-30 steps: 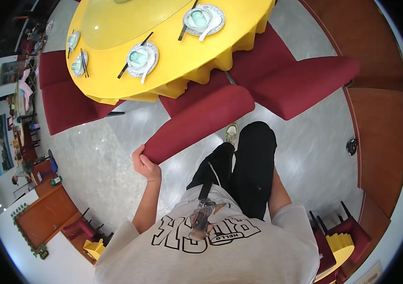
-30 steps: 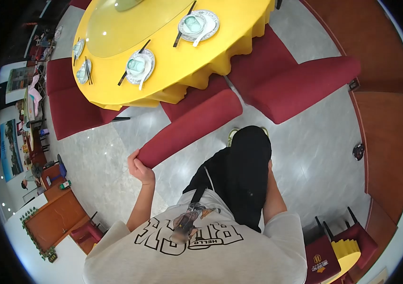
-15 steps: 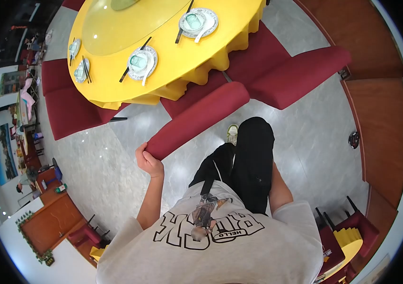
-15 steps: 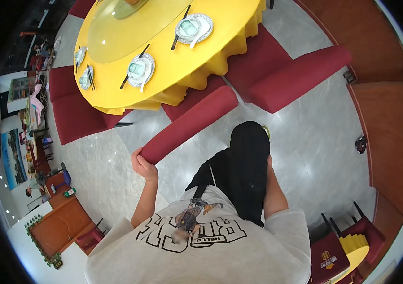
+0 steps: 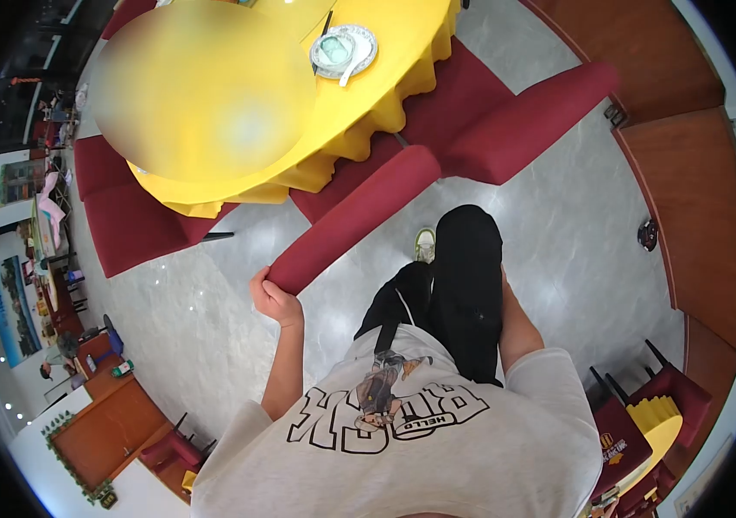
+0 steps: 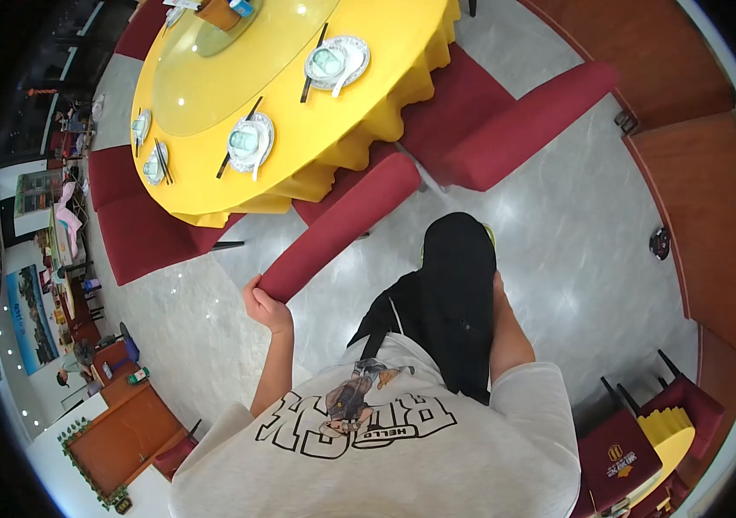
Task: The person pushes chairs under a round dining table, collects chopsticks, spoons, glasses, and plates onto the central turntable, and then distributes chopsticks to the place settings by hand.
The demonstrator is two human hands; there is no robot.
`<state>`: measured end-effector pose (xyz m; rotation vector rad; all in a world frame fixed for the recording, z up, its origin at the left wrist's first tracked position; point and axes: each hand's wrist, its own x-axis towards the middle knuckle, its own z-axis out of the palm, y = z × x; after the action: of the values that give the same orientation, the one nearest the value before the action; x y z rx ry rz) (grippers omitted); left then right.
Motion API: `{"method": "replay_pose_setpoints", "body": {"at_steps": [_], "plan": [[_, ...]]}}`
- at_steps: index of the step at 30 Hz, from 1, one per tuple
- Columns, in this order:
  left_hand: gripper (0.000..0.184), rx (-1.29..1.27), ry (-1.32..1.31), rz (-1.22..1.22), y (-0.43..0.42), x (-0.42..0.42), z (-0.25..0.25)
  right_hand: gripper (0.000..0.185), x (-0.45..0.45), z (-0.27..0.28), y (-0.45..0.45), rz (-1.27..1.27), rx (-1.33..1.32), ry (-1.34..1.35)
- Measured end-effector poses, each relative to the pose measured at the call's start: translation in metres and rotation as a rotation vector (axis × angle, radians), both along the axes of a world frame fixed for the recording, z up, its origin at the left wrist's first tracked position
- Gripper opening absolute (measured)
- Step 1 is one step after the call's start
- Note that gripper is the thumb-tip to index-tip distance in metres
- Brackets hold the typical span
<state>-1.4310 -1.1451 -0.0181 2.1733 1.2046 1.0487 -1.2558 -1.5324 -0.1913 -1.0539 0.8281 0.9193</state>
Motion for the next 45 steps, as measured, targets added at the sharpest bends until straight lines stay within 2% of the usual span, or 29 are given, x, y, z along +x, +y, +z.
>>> {"method": "replay_pose_setpoints", "body": {"at_steps": [8,10,11,13,15,18,20,22,24,26,28,30,33,36,37,39,40,42,43,45], "plan": [[0.030,-0.053,-0.020,-0.011,-0.002,0.001,0.000,0.036,0.005,-0.007,-0.008,-0.230,0.112,0.047],[0.030,-0.027,-0.016,0.035,-0.003,0.000,-0.003,0.037,0.009,-0.041,-0.017,-0.216,0.075,0.184],[0.030,-0.034,-0.018,0.008,-0.003,0.001,-0.004,0.037,0.010,-0.063,-0.023,-0.243,0.071,0.180],[0.031,-0.021,-0.003,0.036,-0.001,-0.002,-0.005,0.035,0.001,-0.107,-0.038,-0.099,0.007,0.082],[0.032,-0.059,0.002,0.033,-0.002,0.001,-0.004,0.036,-0.007,-0.119,-0.038,-0.223,0.143,0.110],[0.032,-0.103,0.011,0.075,-0.008,0.004,0.001,0.038,-0.013,-0.158,-0.046,-0.228,-0.040,0.112],[0.031,-0.112,0.002,0.098,-0.009,0.004,0.004,0.039,-0.020,-0.165,-0.044,-0.254,0.010,0.144],[0.031,-0.086,-0.001,0.075,-0.006,0.002,0.000,0.041,-0.006,-0.164,-0.040,-0.251,0.068,0.148],[0.030,-0.054,-0.005,0.081,-0.002,-0.004,-0.004,0.040,-0.014,-0.154,-0.040,-0.159,-0.002,0.120],[0.029,-0.013,0.006,0.057,0.000,-0.004,-0.007,0.039,-0.011,-0.106,-0.034,-0.052,-0.116,0.049],[0.028,0.007,-0.012,0.063,0.001,-0.003,-0.007,0.041,-0.015,-0.118,-0.032,-0.148,-0.081,-0.025],[0.027,0.025,-0.011,0.063,0.000,-0.003,-0.003,0.045,-0.008,-0.104,-0.025,-0.224,0.116,0.046],[0.029,0.009,0.015,0.060,-0.004,0.002,0.003,0.041,-0.001,-0.121,-0.038,-0.031,0.045,0.028],[0.028,0.024,-0.017,0.038,-0.001,0.000,0.002,0.040,-0.001,-0.169,-0.060,0.061,0.077,0.020],[0.026,0.056,-0.015,0.013,0.000,0.003,0.004,0.040,0.008,-0.154,-0.050,0.086,0.079,0.008],[0.024,0.073,-0.008,0.023,-0.004,0.000,0.006,0.048,0.009,-0.123,-0.040,0.146,-0.182,-0.001],[0.024,0.052,-0.011,0.014,-0.003,0.001,0.006,0.048,0.012,-0.122,-0.043,0.177,-0.189,-0.013],[0.024,0.034,-0.017,0.023,-0.001,0.004,0.007,0.048,0.016,-0.116,-0.039,0.163,-0.022,-0.143],[0.024,0.045,-0.018,0.021,-0.001,0.005,0.007,0.049,0.024,-0.111,-0.036,0.117,0.010,0.000],[0.024,0.047,-0.017,0.021,-0.003,0.004,0.008,0.050,0.029,-0.105,-0.036,0.153,0.020,0.030]]}}
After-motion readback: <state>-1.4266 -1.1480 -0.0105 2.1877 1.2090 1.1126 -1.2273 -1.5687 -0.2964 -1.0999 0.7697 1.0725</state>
